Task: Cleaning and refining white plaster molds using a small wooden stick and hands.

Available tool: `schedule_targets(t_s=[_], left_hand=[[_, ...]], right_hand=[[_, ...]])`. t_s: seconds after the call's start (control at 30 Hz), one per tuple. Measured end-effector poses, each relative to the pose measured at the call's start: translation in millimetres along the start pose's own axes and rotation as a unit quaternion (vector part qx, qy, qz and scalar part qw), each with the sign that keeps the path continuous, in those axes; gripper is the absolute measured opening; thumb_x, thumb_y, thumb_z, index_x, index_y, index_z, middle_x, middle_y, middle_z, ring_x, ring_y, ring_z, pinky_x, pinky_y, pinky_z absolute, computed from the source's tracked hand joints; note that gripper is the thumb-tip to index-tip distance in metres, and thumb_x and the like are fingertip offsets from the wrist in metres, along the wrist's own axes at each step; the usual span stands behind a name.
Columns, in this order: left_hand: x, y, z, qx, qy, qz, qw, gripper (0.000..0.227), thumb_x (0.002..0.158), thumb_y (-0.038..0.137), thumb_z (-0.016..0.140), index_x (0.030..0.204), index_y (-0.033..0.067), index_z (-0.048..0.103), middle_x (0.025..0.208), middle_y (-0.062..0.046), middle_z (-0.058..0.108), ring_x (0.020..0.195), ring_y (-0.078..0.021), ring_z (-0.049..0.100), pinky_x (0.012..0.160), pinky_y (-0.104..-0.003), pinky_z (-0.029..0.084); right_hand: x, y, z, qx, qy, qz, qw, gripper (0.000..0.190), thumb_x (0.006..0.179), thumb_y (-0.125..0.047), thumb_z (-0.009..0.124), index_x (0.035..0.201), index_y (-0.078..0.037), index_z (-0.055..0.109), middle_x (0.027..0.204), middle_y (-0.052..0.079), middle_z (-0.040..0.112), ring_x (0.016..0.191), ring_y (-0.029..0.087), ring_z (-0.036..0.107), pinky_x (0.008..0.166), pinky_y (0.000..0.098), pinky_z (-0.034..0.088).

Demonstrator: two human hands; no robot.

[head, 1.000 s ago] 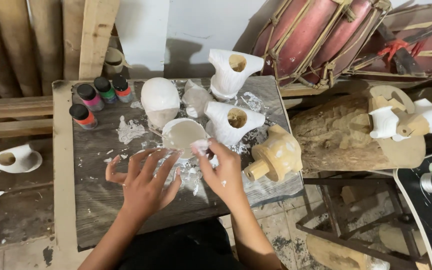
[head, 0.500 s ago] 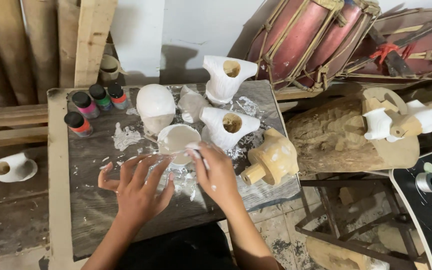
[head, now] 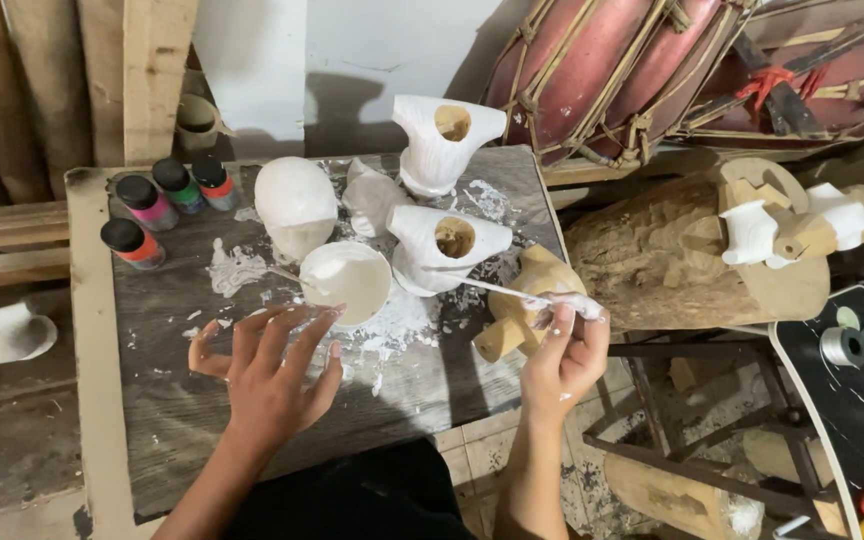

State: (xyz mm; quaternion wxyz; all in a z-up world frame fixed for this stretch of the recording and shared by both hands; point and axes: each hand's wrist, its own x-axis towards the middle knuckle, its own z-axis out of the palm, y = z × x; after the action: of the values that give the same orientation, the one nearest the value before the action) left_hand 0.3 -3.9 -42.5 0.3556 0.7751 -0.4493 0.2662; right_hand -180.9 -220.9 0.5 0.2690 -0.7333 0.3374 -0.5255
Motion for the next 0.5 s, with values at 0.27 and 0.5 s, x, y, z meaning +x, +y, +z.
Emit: schedule_targets(t_s=[0.27, 0.5], left_hand=[[1, 2, -2, 0.012, 0.002, -0.002, 1.000, 0.024, 0.092, 0.023, 0.072, 0.116, 0.0241, 0.075, 0.110, 0.001, 0.069, 0.099, -0.0278, 0.066, 0.113, -0.054, 0.023], [0, 2, -2, 0.019, -0.004, -0.007, 1.000, 0.026, 0.092, 0.022, 0.073, 0.117, 0.0251, 0.074, 0.111, 0.002, 0.069, 0.098, -0.0276, 0.066, 0.112, -0.054, 0.024]], right_hand=[[-4, 11, 0, 0.011, -0.028, -0.010, 0.999, 0.023, 0.111, -0.023, 0.050, 0.106, -0.002, 0.058, 0.094, 0.006, 0.058, 0.083, 0.013, 0.055, 0.075, 0.0257, 0.045], [-26, 49, 3, -0.010, -0.079, -0.120, 0.990, 0.012, 0.109, -0.006, 0.050, 0.108, 0.001, 0.060, 0.089, 0.006, 0.062, 0.069, 0.010, 0.056, 0.057, 0.0198, 0.047]])
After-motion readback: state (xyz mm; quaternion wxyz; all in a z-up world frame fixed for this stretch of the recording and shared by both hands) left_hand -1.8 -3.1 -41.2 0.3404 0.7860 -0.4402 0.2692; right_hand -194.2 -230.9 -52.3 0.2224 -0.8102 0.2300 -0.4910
